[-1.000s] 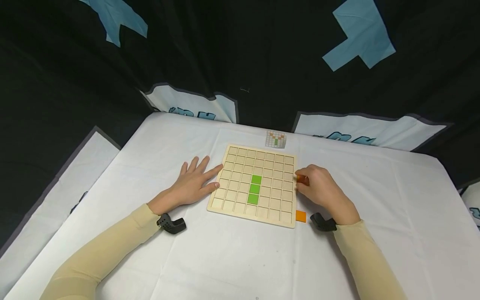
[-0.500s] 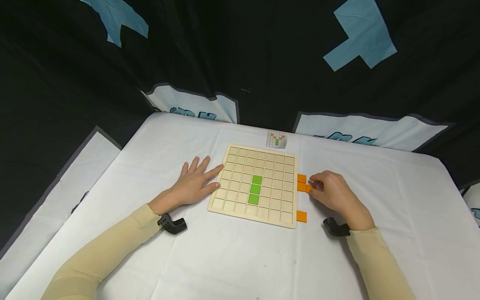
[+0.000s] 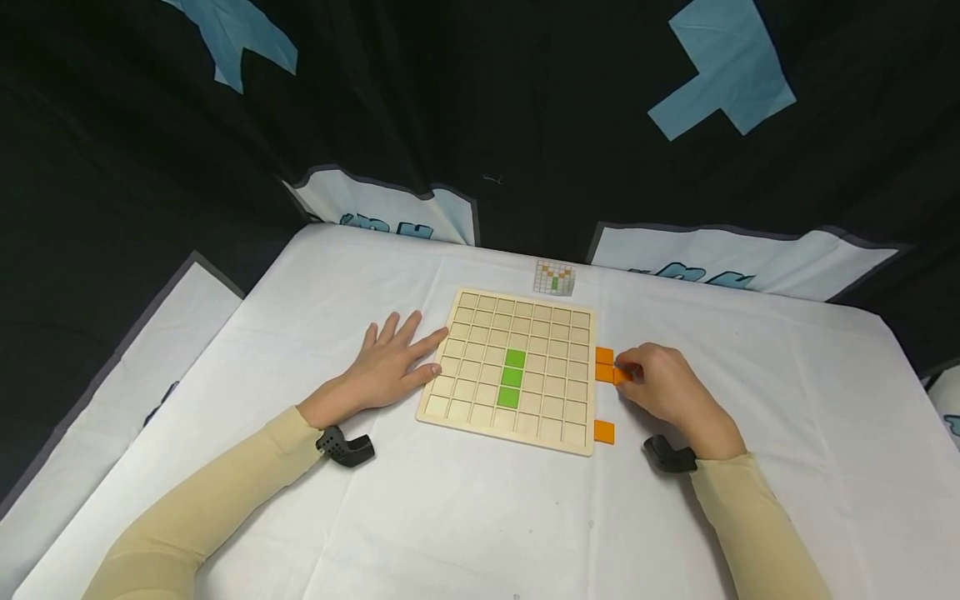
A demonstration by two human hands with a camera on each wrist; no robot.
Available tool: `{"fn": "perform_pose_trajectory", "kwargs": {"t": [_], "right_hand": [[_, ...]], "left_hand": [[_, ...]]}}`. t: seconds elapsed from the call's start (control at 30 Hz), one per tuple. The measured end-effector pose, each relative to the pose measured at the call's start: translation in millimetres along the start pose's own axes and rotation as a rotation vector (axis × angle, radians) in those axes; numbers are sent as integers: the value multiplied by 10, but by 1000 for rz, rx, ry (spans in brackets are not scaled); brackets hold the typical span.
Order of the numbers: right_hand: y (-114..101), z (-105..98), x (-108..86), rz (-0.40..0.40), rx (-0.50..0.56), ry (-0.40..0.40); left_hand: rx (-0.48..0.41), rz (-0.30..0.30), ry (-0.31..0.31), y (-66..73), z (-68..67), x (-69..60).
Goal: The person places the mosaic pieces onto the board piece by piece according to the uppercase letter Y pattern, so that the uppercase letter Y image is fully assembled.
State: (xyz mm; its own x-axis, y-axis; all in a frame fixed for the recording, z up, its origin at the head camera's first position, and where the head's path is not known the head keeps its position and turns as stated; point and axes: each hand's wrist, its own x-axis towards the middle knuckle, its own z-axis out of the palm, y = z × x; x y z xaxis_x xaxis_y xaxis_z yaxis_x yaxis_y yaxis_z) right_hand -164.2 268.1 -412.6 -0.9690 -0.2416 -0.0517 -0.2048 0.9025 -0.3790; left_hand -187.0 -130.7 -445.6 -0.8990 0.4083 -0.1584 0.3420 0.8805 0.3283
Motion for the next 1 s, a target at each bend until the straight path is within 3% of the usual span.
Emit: {"fn": "perform_pose_trajectory", "kwargs": {"t": [0.43, 1.0], "right_hand": [[2, 21, -10, -70, -17, 24], [-21, 6, -5, -48, -13, -6]], "left_hand": [[5, 0, 3, 1, -1, 6], [1, 4, 7, 4, -14, -5]]}}
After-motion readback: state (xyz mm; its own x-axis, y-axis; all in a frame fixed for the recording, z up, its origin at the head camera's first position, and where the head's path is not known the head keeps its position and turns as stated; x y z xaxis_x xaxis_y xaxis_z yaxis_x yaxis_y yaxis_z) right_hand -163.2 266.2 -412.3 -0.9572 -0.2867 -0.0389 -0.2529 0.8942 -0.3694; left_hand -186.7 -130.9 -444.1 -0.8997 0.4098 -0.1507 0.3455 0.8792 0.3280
